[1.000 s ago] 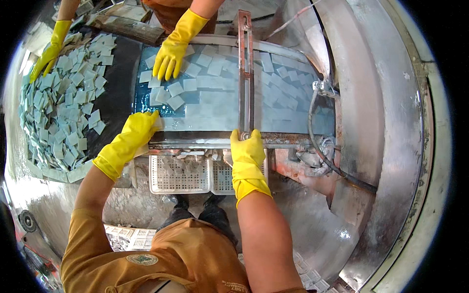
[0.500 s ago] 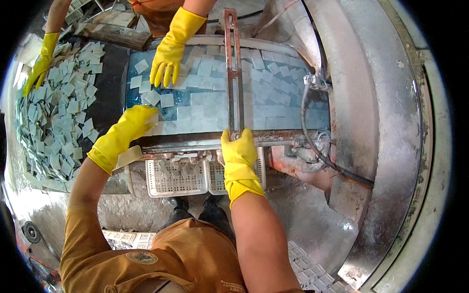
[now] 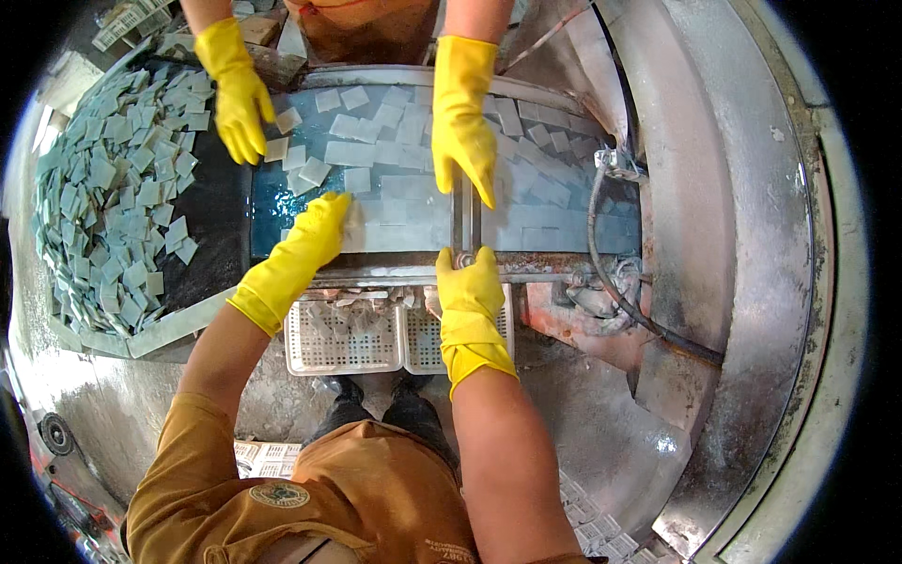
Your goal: The person sorts small square tiles from a conveyor belt into white plastic crates. They wear yellow gloves and repeatedly pick tiles from the moving belt, placing them into the crates below. The person also moves a full crate to a pallet and retrieves an empty one to continue the process.
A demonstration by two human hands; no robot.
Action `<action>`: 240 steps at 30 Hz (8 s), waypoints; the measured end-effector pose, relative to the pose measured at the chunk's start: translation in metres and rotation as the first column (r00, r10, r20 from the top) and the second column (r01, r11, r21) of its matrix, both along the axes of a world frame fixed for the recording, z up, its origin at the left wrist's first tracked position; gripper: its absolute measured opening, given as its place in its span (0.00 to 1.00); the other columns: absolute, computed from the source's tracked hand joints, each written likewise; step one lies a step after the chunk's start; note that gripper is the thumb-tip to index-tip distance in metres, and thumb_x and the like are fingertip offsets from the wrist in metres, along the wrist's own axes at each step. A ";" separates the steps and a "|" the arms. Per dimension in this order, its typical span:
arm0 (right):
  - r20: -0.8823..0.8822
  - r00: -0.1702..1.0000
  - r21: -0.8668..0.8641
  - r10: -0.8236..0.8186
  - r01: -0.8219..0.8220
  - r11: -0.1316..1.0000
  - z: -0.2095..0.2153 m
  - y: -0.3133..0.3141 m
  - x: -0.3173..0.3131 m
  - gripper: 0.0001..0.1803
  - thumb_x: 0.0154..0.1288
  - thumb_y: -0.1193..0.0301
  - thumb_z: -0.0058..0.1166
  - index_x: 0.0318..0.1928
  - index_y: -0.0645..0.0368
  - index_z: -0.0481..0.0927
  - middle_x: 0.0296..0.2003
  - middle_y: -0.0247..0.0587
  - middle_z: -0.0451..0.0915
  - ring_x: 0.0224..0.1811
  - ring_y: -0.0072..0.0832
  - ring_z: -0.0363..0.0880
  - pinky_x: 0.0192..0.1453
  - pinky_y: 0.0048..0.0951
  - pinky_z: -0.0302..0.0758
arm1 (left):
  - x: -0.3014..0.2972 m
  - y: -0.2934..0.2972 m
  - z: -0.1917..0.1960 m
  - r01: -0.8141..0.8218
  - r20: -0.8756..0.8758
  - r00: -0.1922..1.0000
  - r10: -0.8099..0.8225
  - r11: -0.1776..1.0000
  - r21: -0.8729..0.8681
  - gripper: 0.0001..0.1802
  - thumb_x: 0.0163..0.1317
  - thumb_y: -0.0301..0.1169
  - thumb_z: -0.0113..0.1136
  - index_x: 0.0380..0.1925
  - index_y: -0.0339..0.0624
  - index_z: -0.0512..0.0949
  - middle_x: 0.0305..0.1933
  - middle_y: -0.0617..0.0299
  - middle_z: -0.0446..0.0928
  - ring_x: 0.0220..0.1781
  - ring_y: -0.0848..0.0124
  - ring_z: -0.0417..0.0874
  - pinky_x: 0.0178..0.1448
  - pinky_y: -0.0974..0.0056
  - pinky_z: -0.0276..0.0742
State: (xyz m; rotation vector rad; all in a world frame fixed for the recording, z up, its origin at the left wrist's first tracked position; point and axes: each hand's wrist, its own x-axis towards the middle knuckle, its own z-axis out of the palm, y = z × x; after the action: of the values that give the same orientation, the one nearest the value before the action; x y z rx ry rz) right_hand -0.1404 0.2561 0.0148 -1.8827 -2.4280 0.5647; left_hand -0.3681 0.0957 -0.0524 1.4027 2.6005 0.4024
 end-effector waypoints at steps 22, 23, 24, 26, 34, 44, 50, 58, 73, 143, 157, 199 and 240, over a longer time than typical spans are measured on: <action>-0.011 1.000 0.002 0.010 -0.010 1.000 0.004 -0.002 -0.003 0.33 0.63 0.41 0.65 0.51 0.59 0.82 0.46 0.57 0.88 0.48 0.57 0.89 0.52 0.53 0.84 | -0.073 -0.023 0.026 -0.196 -0.112 0.973 0.201 0.979 0.058 0.30 0.57 0.41 0.78 0.58 0.41 0.83 0.57 0.48 0.85 0.57 0.46 0.86 0.59 0.47 0.83; -0.009 1.000 -0.005 0.017 -0.017 1.000 0.004 -0.002 -0.003 0.33 0.63 0.41 0.65 0.51 0.59 0.82 0.46 0.57 0.88 0.48 0.57 0.89 0.52 0.53 0.84 | -0.078 -0.018 0.027 -0.218 -0.088 0.973 0.213 0.975 -0.047 0.30 0.57 0.41 0.78 0.58 0.42 0.83 0.58 0.48 0.85 0.58 0.46 0.86 0.61 0.47 0.82; -0.025 0.999 -0.017 0.029 -0.030 0.999 0.004 -0.003 -0.003 0.33 0.63 0.41 0.66 0.50 0.59 0.82 0.46 0.57 0.88 0.47 0.57 0.89 0.51 0.54 0.84 | -0.091 -0.024 0.024 -0.205 -0.057 0.978 0.202 0.977 -0.062 0.30 0.57 0.42 0.78 0.59 0.43 0.84 0.56 0.49 0.86 0.58 0.45 0.86 0.61 0.47 0.82; -0.031 0.999 -0.017 0.035 -0.036 0.999 0.005 -0.004 -0.003 0.32 0.63 0.41 0.66 0.48 0.59 0.81 0.46 0.57 0.88 0.47 0.57 0.89 0.51 0.54 0.84 | -0.104 -0.031 0.022 -0.174 -0.076 0.982 0.172 0.984 -0.022 0.29 0.57 0.38 0.78 0.60 0.46 0.84 0.55 0.49 0.86 0.59 0.46 0.85 0.63 0.48 0.82; -0.048 0.999 0.020 0.022 -0.021 1.000 0.004 -0.002 -0.004 0.32 0.64 0.42 0.65 0.48 0.60 0.80 0.44 0.56 0.88 0.45 0.58 0.89 0.49 0.54 0.84 | -0.065 -0.059 0.045 -0.163 0.071 0.982 0.176 0.975 -0.152 0.35 0.59 0.33 0.76 0.69 0.50 0.79 0.56 0.47 0.85 0.59 0.44 0.85 0.62 0.48 0.83; -0.026 1.000 -0.025 0.012 -0.012 1.000 0.001 -0.001 0.000 0.33 0.64 0.42 0.65 0.50 0.60 0.81 0.46 0.56 0.87 0.48 0.57 0.88 0.52 0.53 0.84 | -0.020 -0.039 0.034 0.002 -0.001 1.000 -0.002 0.994 -0.109 0.16 0.64 0.29 0.65 0.52 0.48 0.85 0.46 0.48 0.87 0.48 0.44 0.89 0.52 0.46 0.85; -0.049 0.999 -0.029 0.006 -0.007 1.000 0.007 -0.003 -0.002 0.33 0.63 0.41 0.65 0.50 0.59 0.81 0.47 0.57 0.87 0.47 0.56 0.89 0.52 0.53 0.84 | -0.035 -0.032 0.044 -0.114 -0.010 0.993 0.114 0.991 -0.065 0.24 0.65 0.41 0.72 0.60 0.50 0.83 0.48 0.48 0.87 0.51 0.45 0.88 0.54 0.48 0.84; -0.014 1.000 -0.030 -0.002 0.001 1.000 0.009 -0.004 -0.005 0.33 0.63 0.41 0.66 0.49 0.59 0.81 0.45 0.56 0.88 0.46 0.57 0.89 0.51 0.53 0.84 | -0.033 -0.030 0.042 0.029 0.252 0.967 -0.031 1.000 0.013 0.23 0.61 0.34 0.73 0.57 0.45 0.84 0.54 0.43 0.86 0.56 0.42 0.87 0.60 0.49 0.83; -0.013 1.000 -0.046 0.002 -0.002 0.999 0.011 -0.003 -0.006 0.32 0.64 0.42 0.65 0.49 0.60 0.81 0.46 0.58 0.88 0.48 0.58 0.88 0.53 0.52 0.83 | -0.057 0.046 0.044 -0.119 0.123 0.978 0.167 0.938 -0.327 0.32 0.60 0.50 0.77 0.60 0.45 0.83 0.55 0.46 0.86 0.57 0.45 0.86 0.61 0.48 0.83; -0.124 0.992 -0.016 0.036 -0.038 0.999 -0.002 0.003 0.004 0.33 0.60 0.42 0.69 0.50 0.57 0.82 0.45 0.56 0.90 0.48 0.58 0.89 0.51 0.51 0.83 | 0.055 -0.097 0.073 -0.151 0.036 0.987 0.154 0.854 0.497 0.42 0.55 0.39 0.78 0.70 0.39 0.76 0.72 0.37 0.75 0.75 0.38 0.73 0.81 0.40 0.65; -0.049 0.998 0.069 0.044 -0.040 0.997 -0.006 0.001 0.010 0.35 0.60 0.40 0.69 0.51 0.59 0.82 0.44 0.55 0.90 0.49 0.57 0.89 0.53 0.52 0.82 | -0.142 -0.310 0.051 -0.807 -0.692 0.398 0.602 0.588 0.048 0.48 0.68 0.65 0.59 0.78 0.45 0.68 0.76 0.32 0.69 0.77 0.30 0.66 0.80 0.25 0.49; -0.084 0.996 0.003 0.012 -0.012 1.000 0.009 -0.001 -0.003 0.31 0.62 0.43 0.65 0.48 0.58 0.82 0.46 0.56 0.89 0.49 0.56 0.88 0.54 0.52 0.83 | -0.092 -0.118 0.026 0.127 -0.259 0.957 -0.134 0.991 -0.045 0.40 0.63 0.50 0.72 0.74 0.51 0.74 0.77 0.47 0.73 0.79 0.44 0.71 0.83 0.36 0.58; -0.001 1.000 -0.091 -0.010 0.010 0.996 0.021 -0.002 -0.004 0.35 0.65 0.44 0.65 0.57 0.62 0.81 0.52 0.60 0.87 0.55 0.56 0.87 0.59 0.51 0.82 | -0.062 -0.123 0.049 0.259 -0.278 0.931 -0.235 0.964 0.052 0.18 0.54 0.38 0.75 0.43 0.42 0.85 0.58 0.43 0.83 0.56 0.44 0.84 0.61 0.45 0.80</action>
State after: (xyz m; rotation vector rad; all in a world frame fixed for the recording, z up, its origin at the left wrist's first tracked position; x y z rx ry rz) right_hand -0.1447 0.2541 0.0359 -1.9258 -2.4299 0.6865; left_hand -0.4303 -0.0275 -0.0035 1.9119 2.5836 0.3122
